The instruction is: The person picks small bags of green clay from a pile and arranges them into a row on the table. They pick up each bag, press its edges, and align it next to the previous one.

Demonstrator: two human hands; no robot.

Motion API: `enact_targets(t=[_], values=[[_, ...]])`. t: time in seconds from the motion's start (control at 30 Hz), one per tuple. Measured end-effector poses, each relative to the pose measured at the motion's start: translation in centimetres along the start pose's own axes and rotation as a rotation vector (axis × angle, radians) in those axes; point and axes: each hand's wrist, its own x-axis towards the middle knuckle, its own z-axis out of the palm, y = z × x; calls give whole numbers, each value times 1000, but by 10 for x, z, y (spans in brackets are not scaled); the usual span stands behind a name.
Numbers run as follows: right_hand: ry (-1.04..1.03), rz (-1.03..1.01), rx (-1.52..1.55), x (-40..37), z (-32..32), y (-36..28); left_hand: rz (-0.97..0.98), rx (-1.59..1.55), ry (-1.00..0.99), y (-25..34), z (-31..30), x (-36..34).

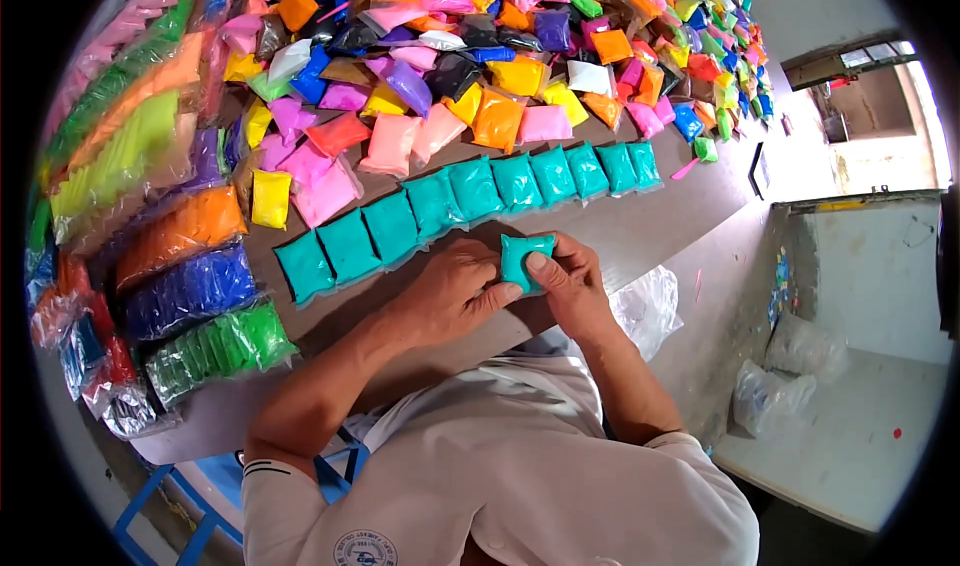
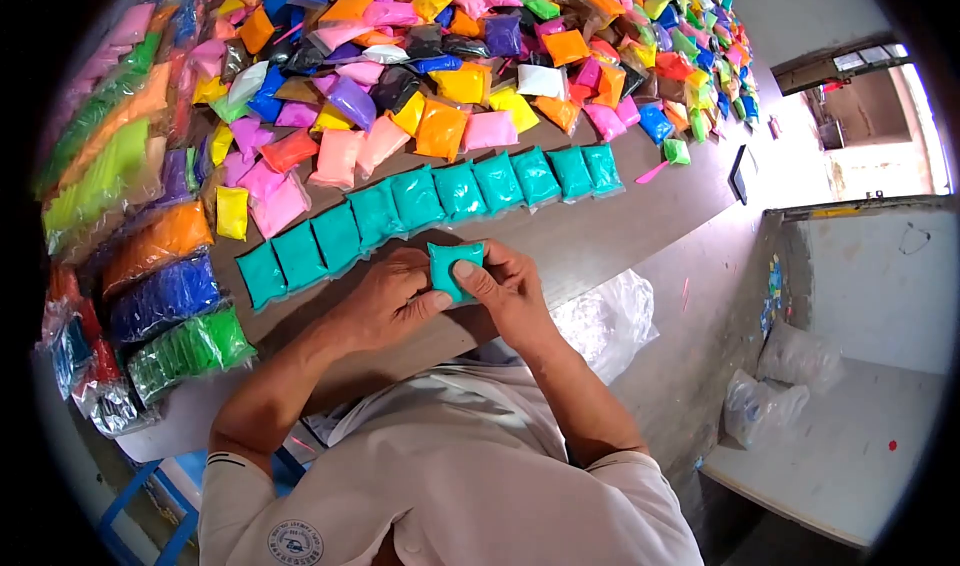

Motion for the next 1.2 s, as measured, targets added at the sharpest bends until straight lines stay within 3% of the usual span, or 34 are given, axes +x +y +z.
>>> enact_targets(t=[0.2, 0.7, 0.9, 1.0, 1.1, 1.2], values=[[-92, 34, -39, 5, -5, 5, 85, 94, 68, -4, 8, -2], [0, 9, -30, -6, -14, 11, 89, 82, 52, 1, 5, 2], [11, 104, 203, -4, -7, 1, 74, 96, 40, -3, 6, 1], [-105, 143, 315, -1, -14, -2, 67, 25, 28, -2, 4, 2], [-95, 158, -17, -7, -17, 2, 52, -2, 28, 0, 2, 2], [-70, 63, -106, -9, -13, -1, 77, 48, 39, 3, 2, 3]])
